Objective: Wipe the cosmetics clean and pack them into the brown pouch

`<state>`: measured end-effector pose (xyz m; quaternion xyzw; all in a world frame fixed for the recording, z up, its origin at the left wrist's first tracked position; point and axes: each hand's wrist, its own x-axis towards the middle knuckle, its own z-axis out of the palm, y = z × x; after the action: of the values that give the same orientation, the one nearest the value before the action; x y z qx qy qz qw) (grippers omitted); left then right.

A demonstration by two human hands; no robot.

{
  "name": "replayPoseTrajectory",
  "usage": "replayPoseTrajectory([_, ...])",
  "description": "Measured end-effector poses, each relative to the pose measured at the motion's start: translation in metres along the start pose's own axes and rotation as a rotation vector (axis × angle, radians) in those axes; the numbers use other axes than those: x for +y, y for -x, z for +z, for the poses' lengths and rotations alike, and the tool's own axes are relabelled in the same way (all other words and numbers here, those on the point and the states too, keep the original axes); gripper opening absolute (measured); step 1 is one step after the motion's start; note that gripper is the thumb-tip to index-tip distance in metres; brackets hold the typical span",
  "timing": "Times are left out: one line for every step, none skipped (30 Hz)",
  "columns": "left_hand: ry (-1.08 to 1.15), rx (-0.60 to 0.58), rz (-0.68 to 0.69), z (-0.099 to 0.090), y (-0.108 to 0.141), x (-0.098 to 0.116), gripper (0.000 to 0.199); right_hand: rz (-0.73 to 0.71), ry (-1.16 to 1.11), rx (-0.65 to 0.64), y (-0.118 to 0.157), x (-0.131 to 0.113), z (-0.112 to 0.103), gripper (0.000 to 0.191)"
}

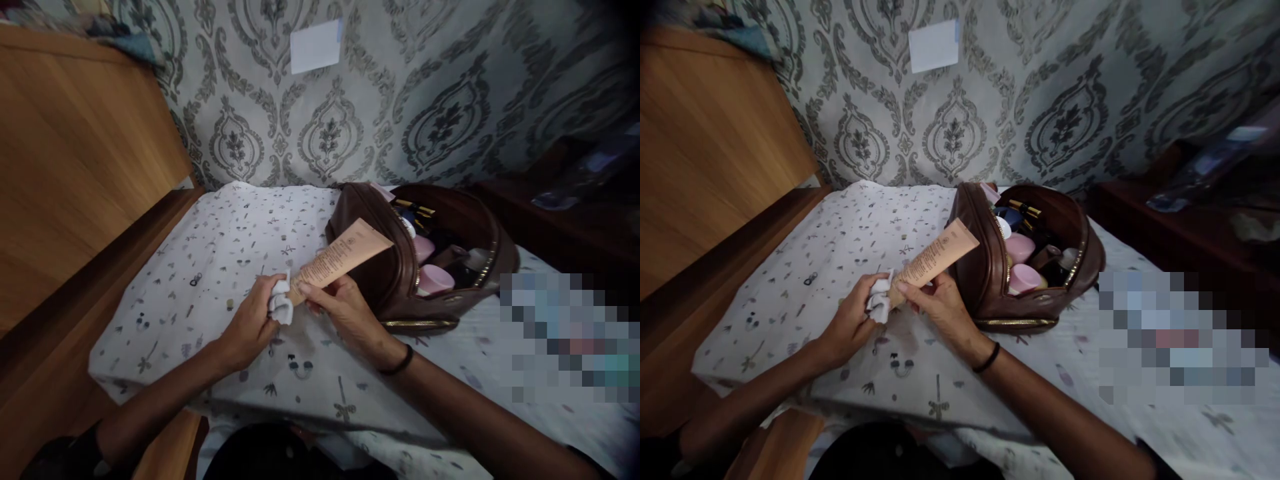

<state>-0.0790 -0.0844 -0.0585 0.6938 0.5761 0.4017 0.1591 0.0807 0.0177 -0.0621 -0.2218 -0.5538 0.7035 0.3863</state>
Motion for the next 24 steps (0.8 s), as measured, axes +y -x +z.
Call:
replayPoseTrajectory([-0.037,0.002,0.019,-0.001,0.001,-0.001,0.049,-0.008,0.014,-0.016,0.0,0.0,0.001,0.031])
replayPoseTrajectory([-0.056,-0.003,0.015,-0.002,0.001,-0.001,0.049,-0.014,0.018,-0.027,0.001,-0.001,0.001,0.03])
replayPoseTrajectory([-0.059,-0.014,-0.007,-0.003,0.001,-0.001,0.048,-0.016,0.017,-0.036,0.002,-0.001,0.001,0.029])
replayPoseTrajectory([-0.045,-0.028,-0.049,-0.005,0.0,0.0,0.044,-0.018,0.01,-0.043,0.003,-0.002,0.001,0.028])
replayPoseTrajectory([-0.008,-0.046,-0.106,-0.006,-0.002,0.001,0.037,-0.019,0.003,-0.053,0.004,-0.002,0.001,0.027])
replayPoseTrajectory([0.062,-0.072,-0.173,-0.008,-0.003,0.003,0.029,-0.023,-0.003,-0.065,0.004,-0.003,0.0,0.027])
replayPoseTrajectory([0.163,-0.103,-0.241,-0.009,-0.005,0.005,0.025,-0.026,-0.008,-0.079,0.005,-0.004,-0.001,0.028])
replayPoseTrajectory([0.285,-0.133,-0.302,-0.01,-0.006,0.006,0.027,-0.028,-0.01,-0.096,0.005,-0.005,-0.002,0.03])
replayPoseTrajectory([0.414,-0.161,-0.354,-0.01,-0.008,0.008,0.033,-0.028,-0.009,-0.117,0.005,-0.007,-0.004,0.035])
replayPoseTrajectory([0.536,-0.187,-0.398,-0.01,-0.009,0.01,0.039,-0.024,-0.002,-0.142,0.004,-0.009,-0.005,0.039])
replayPoseTrajectory([0.64,-0.2,-0.438,-0.01,-0.011,0.012,0.045,-0.017,0.012,-0.17,0.004,-0.012,-0.007,0.042])
replayPoseTrajectory([0.723,-0.202,-0.483,-0.01,-0.012,0.013,0.049,-0.011,0.03,-0.2,0.004,-0.015,-0.008,0.043])
replayPoseTrajectory([0.789,-0.197,-0.535,-0.009,-0.013,0.015,0.053,-0.007,0.051,-0.229,0.003,-0.018,-0.009,0.043])
replayPoseTrajectory([0.849,-0.185,-0.592,-0.008,-0.013,0.017,0.056,-0.007,0.076,-0.251,0.003,-0.021,-0.009,0.043])
replayPoseTrajectory([0.905,-0.171,-0.647,-0.007,-0.014,0.018,0.059,-0.01,0.105,-0.268,0.003,-0.024,-0.009,0.042])
replayPoseTrajectory([0.956,-0.156,-0.695,-0.007,-0.015,0.019,0.061,-0.019,0.138,-0.282,0.003,-0.026,-0.009,0.041])
replayPoseTrajectory([1.003,-0.146,-0.739,-0.006,-0.016,0.019,0.062,-0.039,0.173,-0.289,0.003,-0.028,-0.008,0.041])
replayPoseTrajectory([1.047,-0.136,-0.781,-0.005,-0.017,0.02,0.061,-0.074,0.213,-0.291,0.003,-0.028,-0.007,0.041])
replayPoseTrajectory([1.085,-0.124,-0.824,-0.005,-0.018,0.02,0.06,-0.119,0.263,-0.286,0.003,-0.028,-0.006,0.041])
replayPoseTrajectory([1.117,-0.109,-0.864,-0.005,-0.019,0.02,0.058,-0.173,0.327,-0.279,0.002,-0.026,-0.005,0.041])
replayPoseTrajectory([1.137,-0.089,-0.896,-0.005,-0.02,0.02,0.057,-0.229,0.397,-0.269,0.002,-0.024,-0.004,0.04])
replayPoseTrajectory([1.144,-0.064,-0.918,-0.005,-0.02,0.019,0.058,-0.276,0.467,-0.261,0.001,-0.022,-0.003,0.039])
replayPoseTrajectory([1.135,-0.037,-0.923,-0.005,-0.021,0.018,0.059,-0.311,0.525,-0.261,0.0,-0.019,-0.002,0.036])
replayPoseTrajectory([1.113,-0.011,-0.915,-0.005,-0.022,0.017,0.061,-0.333,0.564,-0.275,-0.001,-0.016,-0.002,0.032])
